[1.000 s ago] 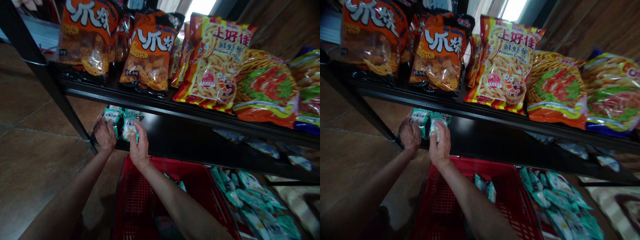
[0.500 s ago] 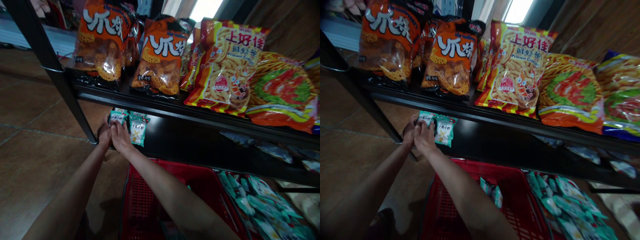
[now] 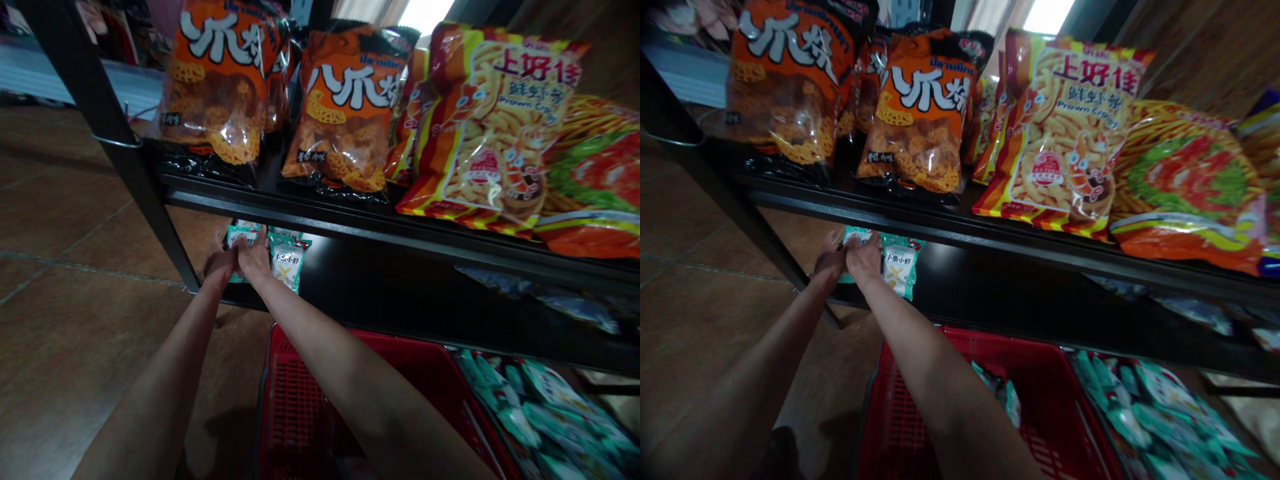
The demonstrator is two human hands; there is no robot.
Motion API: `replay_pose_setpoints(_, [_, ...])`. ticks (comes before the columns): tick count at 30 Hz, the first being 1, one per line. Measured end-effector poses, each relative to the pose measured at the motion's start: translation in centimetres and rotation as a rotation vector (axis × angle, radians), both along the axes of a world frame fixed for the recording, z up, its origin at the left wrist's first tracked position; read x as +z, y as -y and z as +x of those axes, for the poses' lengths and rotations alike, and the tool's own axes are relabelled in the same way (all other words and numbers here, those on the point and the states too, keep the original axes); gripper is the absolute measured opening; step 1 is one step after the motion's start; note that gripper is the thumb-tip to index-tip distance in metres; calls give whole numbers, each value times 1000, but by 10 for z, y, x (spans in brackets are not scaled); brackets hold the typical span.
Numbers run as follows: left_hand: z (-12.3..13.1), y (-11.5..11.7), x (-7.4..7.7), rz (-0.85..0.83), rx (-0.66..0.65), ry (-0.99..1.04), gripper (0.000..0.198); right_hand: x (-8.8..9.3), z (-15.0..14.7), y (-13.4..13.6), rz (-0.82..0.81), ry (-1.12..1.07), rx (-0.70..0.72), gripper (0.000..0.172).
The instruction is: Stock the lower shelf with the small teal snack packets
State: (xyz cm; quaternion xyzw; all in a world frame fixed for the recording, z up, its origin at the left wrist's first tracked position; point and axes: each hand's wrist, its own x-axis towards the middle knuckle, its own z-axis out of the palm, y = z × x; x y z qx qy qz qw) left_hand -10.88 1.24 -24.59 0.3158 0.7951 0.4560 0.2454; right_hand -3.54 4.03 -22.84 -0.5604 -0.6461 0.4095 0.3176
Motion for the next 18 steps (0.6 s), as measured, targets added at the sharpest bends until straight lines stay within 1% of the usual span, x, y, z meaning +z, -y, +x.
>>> replay_pose_setpoints(2, [-2, -4, -2, 0, 19, 42, 72, -1, -2, -5, -16, 1, -31, 59])
replay_pose_setpoints(5, [-4, -9, -9, 44, 55, 93, 74, -4, -4, -12, -44, 11, -59, 57])
replay_pose_setpoints(9, [-5, -13, -20, 129, 90, 97, 69, -5, -7, -15, -93, -1, -99, 52])
replay_pose_setpoints(12, [-5, -15, -26, 163, 149, 84, 65, -6, -9, -18, -98, -13, -116, 51])
replay_pose_setpoints(15, [-5, -15, -28, 192, 187, 81, 61, -11, -12, -24, -95, -12, -130, 49])
replay_pose_setpoints(18, [-3, -15, -28, 225, 201, 93, 58, -18, -16, -31, -47, 4, -104, 42])
